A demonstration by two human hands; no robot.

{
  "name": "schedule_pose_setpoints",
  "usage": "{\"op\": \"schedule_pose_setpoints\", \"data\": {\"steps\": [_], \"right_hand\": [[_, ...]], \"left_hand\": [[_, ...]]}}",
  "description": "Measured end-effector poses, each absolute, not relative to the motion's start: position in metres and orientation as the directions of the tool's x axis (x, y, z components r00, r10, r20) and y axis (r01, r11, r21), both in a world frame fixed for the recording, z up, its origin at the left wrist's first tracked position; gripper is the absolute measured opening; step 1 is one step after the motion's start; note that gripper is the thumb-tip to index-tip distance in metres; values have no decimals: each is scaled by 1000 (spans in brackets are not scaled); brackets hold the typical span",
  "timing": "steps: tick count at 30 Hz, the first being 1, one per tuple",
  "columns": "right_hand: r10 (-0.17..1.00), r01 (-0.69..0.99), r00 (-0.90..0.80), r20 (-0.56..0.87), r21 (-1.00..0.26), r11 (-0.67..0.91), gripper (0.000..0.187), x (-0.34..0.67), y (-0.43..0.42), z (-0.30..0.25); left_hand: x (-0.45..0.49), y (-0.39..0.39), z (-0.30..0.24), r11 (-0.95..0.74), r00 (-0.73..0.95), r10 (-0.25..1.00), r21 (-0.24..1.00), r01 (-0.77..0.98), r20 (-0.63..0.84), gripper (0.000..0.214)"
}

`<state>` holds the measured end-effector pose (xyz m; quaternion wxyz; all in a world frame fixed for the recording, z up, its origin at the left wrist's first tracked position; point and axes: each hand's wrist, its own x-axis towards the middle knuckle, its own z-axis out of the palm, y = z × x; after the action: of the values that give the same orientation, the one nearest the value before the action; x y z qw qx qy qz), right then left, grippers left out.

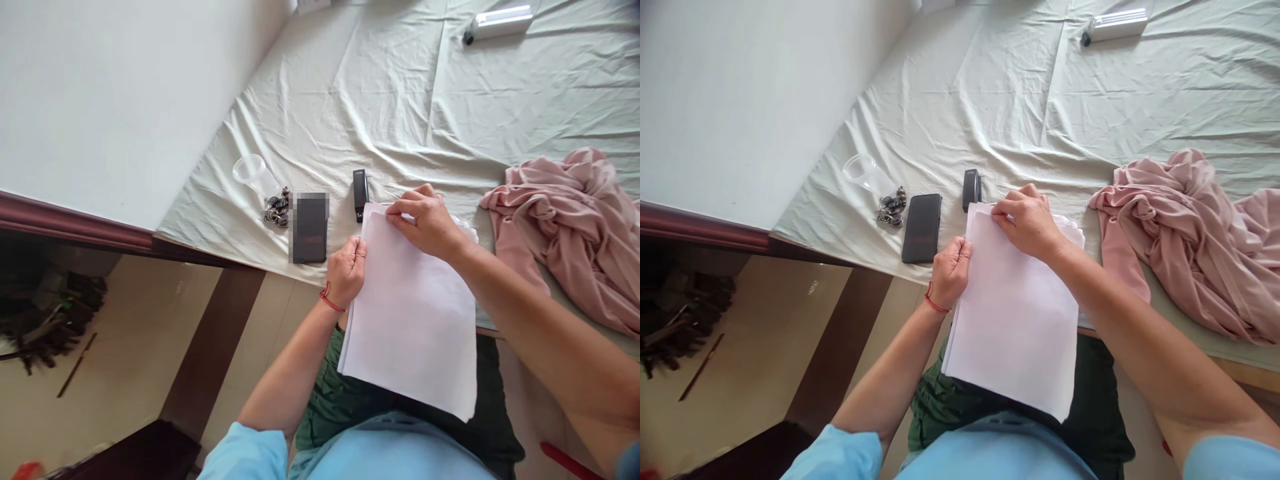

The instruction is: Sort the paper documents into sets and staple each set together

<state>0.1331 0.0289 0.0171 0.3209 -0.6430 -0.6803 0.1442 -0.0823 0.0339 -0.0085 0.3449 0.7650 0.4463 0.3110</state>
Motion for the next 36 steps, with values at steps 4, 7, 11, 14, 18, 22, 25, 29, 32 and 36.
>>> {"op": "schedule_pose_setpoints", "data": {"steps": [4, 7, 11, 14, 18, 22, 25, 29, 32, 36], "right_hand": [[963, 770, 66, 262, -627, 118, 19, 136, 31, 15], [956, 781, 76, 282, -613, 119, 21, 137, 32, 14], [947, 793, 96, 307, -598, 114, 22, 136, 33, 13], [943, 795, 115, 312, -598, 101, 22, 134, 34, 13], [943, 799, 141, 303, -597, 73, 22, 132, 34, 14], [945, 807, 143, 295, -588, 61, 23, 131, 34, 13], [944, 810, 136, 301, -582, 70, 24, 130, 35, 11], [930, 836, 155, 332, -546, 56, 24, 127, 34, 8], [925, 835, 172, 339, -548, 46, 24, 126, 34, 7], [923, 812, 163, 349, -579, 75, 22, 127, 33, 8]], "left_hand": [[-82, 34, -8, -359, 407, 899, 809, 466, 164, 33], [-82, 34, -8, -358, 409, 899, 805, 473, 159, 33], [-83, 33, -6, -363, 413, 897, 799, 479, 159, 33], [-82, 32, -6, -377, 423, 891, 793, 478, 168, 31], [-82, 32, -7, -392, 428, 885, 789, 472, 184, 31], [-82, 32, -9, -409, 427, 882, 778, 476, 202, 30], [-82, 32, -9, -417, 423, 882, 761, 497, 206, 28], [-82, 32, -9, -407, 426, 885, 761, 505, 191, 28], [-83, 32, -9, -401, 424, 886, 773, 492, 190, 29], [-83, 32, -10, -392, 413, 891, 774, 497, 187, 29]]}}
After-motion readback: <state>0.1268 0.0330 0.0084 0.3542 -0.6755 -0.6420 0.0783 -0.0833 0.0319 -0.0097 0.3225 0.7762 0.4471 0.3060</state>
